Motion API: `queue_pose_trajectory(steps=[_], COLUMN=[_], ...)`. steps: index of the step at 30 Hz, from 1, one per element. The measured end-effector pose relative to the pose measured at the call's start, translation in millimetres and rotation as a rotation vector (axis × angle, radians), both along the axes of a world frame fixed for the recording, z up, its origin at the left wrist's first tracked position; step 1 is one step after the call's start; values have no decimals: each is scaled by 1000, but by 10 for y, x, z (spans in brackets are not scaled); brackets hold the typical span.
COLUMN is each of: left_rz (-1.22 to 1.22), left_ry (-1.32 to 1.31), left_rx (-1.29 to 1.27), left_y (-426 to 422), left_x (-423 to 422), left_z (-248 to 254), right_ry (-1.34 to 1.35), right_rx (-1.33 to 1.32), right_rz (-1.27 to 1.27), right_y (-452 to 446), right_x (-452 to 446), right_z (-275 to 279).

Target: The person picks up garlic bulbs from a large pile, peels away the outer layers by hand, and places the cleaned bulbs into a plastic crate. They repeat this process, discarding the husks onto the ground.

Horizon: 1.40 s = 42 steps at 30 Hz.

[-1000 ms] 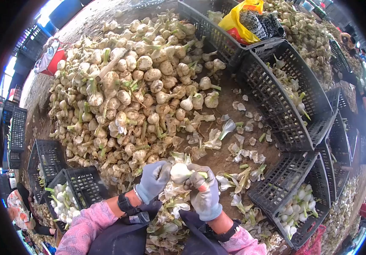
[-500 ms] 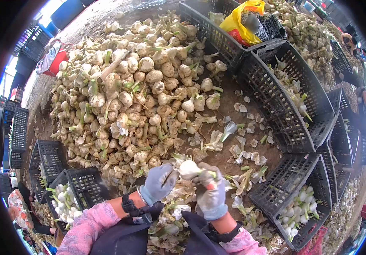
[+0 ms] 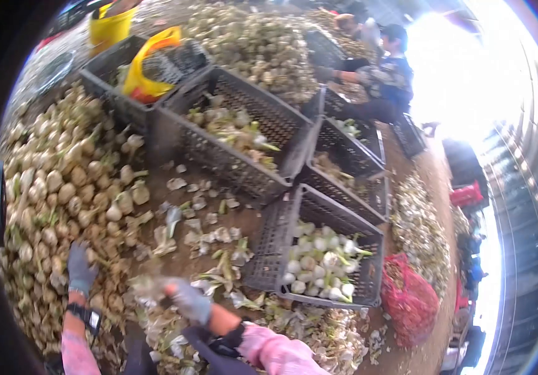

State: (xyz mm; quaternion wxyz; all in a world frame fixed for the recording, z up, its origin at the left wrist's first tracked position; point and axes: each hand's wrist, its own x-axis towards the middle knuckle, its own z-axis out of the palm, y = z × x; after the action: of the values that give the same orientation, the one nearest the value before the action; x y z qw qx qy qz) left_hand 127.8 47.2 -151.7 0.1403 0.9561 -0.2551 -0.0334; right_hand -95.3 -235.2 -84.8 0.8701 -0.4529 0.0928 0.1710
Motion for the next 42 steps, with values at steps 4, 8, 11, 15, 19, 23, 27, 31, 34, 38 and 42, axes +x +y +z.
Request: queue_pose_trajectory(steps=[4, 8, 11, 15, 19, 23, 27, 31, 34, 38, 42], left_rz=[139, -95, -168, -101, -23, -76, -46, -8, 56, 209, 350], left_ry=[240, 5, 173, 593, 539, 302, 392, 546, 759, 1469, 2050], left_rx=[-486, -439, -517, -747, -680, -722, -738, -797, -908, -1222, -1420], left_y=[-394, -783, -770, -664, -623, -632, -603, -583, -593, -502, -343], left_x=[-659, -1265, -1229, -1309, -1341, -1377, -1379, -1375, -1383, -1350, -1342], left_z=[607, 1034, 1160, 1206, 1289, 1273, 1322, 1356, 1467, 1426, 1329], right_ry=[243, 80, 60, 158, 252, 316, 359, 252, 168, -421, -557], right_rx=[-135, -437, -468, -65, 311, 218, 275, 191, -19, -628, -776], right_rz=[-135, -152, -133, -184, -220, -188, -166, -252, -222, -91, -63], right_y=[562, 590, 373, 418, 508, 565, 540, 595, 567, 343, 339], right_x=[246, 242, 201, 213, 257, 284, 301, 272, 271, 357, 395], right_z=[531, 174, 411, 299, 446, 610, 693, 564, 588, 684, 730])
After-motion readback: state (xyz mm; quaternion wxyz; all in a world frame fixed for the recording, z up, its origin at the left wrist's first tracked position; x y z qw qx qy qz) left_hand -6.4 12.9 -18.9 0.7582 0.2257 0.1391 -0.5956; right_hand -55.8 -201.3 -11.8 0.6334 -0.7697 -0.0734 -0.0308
